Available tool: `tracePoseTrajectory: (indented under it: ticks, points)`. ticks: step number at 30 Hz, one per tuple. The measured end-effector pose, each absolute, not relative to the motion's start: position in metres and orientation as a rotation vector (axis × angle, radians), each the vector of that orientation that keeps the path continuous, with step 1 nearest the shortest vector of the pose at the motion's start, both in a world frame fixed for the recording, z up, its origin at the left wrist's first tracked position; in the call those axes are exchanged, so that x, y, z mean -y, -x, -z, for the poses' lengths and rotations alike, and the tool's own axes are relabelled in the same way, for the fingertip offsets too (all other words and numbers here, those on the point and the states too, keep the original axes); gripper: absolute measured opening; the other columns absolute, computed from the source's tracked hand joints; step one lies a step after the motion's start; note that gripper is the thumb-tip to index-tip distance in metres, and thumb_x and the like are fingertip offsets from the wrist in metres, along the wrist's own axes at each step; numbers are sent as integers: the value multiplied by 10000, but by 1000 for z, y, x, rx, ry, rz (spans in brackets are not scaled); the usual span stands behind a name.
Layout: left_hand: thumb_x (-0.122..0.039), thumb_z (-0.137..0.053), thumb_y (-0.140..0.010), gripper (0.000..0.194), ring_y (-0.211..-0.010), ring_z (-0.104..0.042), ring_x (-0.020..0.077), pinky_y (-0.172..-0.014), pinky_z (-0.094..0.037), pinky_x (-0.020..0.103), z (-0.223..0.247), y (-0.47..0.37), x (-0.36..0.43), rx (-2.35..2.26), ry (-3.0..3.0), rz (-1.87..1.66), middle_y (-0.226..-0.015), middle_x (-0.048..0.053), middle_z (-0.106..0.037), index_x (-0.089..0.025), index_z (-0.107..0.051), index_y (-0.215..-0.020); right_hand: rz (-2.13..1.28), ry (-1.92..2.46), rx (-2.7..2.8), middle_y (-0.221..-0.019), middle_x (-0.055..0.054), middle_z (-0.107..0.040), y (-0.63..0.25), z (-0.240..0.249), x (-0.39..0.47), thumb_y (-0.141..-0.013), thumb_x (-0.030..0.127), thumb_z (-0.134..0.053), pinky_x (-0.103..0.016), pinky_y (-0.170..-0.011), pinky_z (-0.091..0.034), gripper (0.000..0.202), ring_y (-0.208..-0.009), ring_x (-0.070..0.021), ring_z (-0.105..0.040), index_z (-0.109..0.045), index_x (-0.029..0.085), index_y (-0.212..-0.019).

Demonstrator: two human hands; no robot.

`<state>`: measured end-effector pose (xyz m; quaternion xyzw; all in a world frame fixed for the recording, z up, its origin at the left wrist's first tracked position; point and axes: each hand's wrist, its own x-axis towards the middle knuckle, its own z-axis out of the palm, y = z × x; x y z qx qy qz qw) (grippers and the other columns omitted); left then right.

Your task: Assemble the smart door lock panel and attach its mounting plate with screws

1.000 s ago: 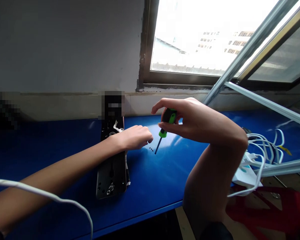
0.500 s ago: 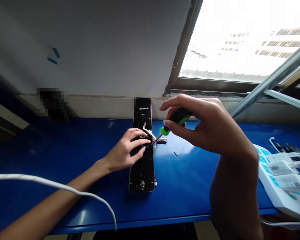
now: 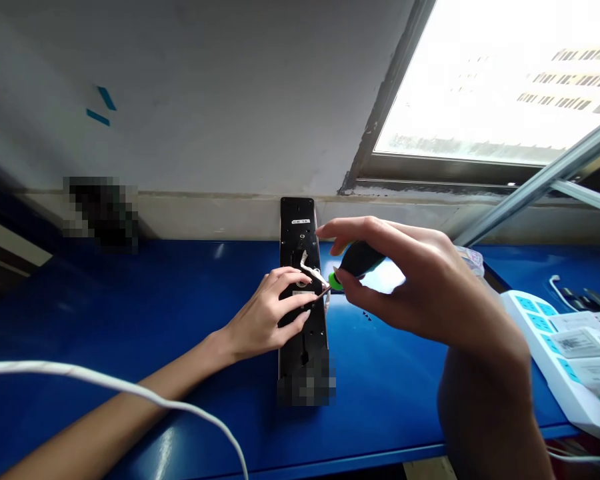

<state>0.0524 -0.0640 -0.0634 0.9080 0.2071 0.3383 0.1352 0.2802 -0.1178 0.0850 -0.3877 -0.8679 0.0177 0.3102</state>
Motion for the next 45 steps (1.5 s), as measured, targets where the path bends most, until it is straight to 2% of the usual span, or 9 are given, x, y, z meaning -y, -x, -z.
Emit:
tracePoseTrajectory:
  ticks: [5, 11, 19, 26, 30, 33, 37, 42, 45]
  points:
    - [-180, -674, -964, 304, -1386, -473, 310, -1174, -470, 520, 61, -52, 64, -591, -2618, -991, -1403, 124, -585, -217, -714, -1263, 19, 1043, 2222, -929, -15, -775, -274, -81, 117, -941, 197, -723, -191, -629, -552, 292, -687, -90, -689, -686, 161, -1229]
    - [-210, -665, -976, 265, -1366, -495, 300, -1145, -486, 499, 62, -52, 63, -618, -2611, -979, -1375, 105, -602, -241, -726, -1232, 125, 1050, 2200, -872, -6, -765, -271, -78, 117, -921, 283, -782, -207, -604, -521, 277, -634, -80, -652, -706, 152, -1154]
    - [-230, -677, -973, 237, -1345, -527, 322, -1094, -493, 516, 60, -53, 61, -649, -2621, -933, -1368, 104, -624, -253, -744, -1199, 396, 1054, 2125, -727, -27, -741, -271, -71, 109, -870, 425, -821, -255, -543, -425, 300, -535, -99, -573, -704, 149, -885]
    - [-205, -649, -991, 235, -1339, -525, 308, -1080, -495, 502, 61, -54, 66, -679, -2617, -952, -1368, 101, -618, -253, -735, -1205, 514, 1113, 2076, -539, 52, -565, -268, -69, 108, -864, 453, -817, -274, -541, -353, 349, -486, -86, -407, -646, 172, -747]
    - [-214, -656, -984, 219, -1351, -526, 306, -1114, -485, 521, 59, -54, 65, -677, -2575, -947, -1385, 103, -611, -239, -726, -1190, 389, 1004, 2256, -633, 36, -588, -269, -73, 113, -936, 362, -758, -266, -554, -374, 256, -543, -93, -460, -661, 165, -806]
    - [-225, -663, -979, 240, -1362, -523, 307, -1112, -491, 520, 59, -54, 64, -688, -2554, -940, -1411, 98, -593, -256, -714, -1212, 115, 982, 2382, -802, -1, -667, -271, -79, 118, -1006, 294, -669, -241, -623, -436, 136, -668, -101, -578, -691, 160, -1003]
    - [-203, -678, -970, 321, -1300, -560, 275, -1090, -518, 491, 59, -54, 60, -718, -2497, -960, -1399, 81, -594, -281, -678, -1281, -98, 1042, 2390, -955, -33, -708, -278, -84, 119, -1025, 193, -605, -227, -686, -475, 173, -791, -110, -647, -692, 172, -1174]
    - [-179, -690, -957, 349, -1298, -561, 256, -1074, -551, 444, 54, -50, 56, -692, -2456, -960, -1396, 67, -593, -284, -664, -1289, -46, 1049, 2307, -820, -1, -712, -285, -82, 116, -1004, 319, -675, -228, -597, -442, 170, -637, -85, -596, -737, 171, -1063]
    - [-221, -747, -922, 337, -1400, -472, 305, -1186, -456, 555, 57, -47, 61, -819, -2444, -1083, -1417, 54, -570, -313, -690, -1241, -76, 1055, 2283, -836, -1, -751, -286, -81, 114, -1006, 365, -675, -220, -594, -448, 198, -634, -83, -625, -741, 182, -1043]
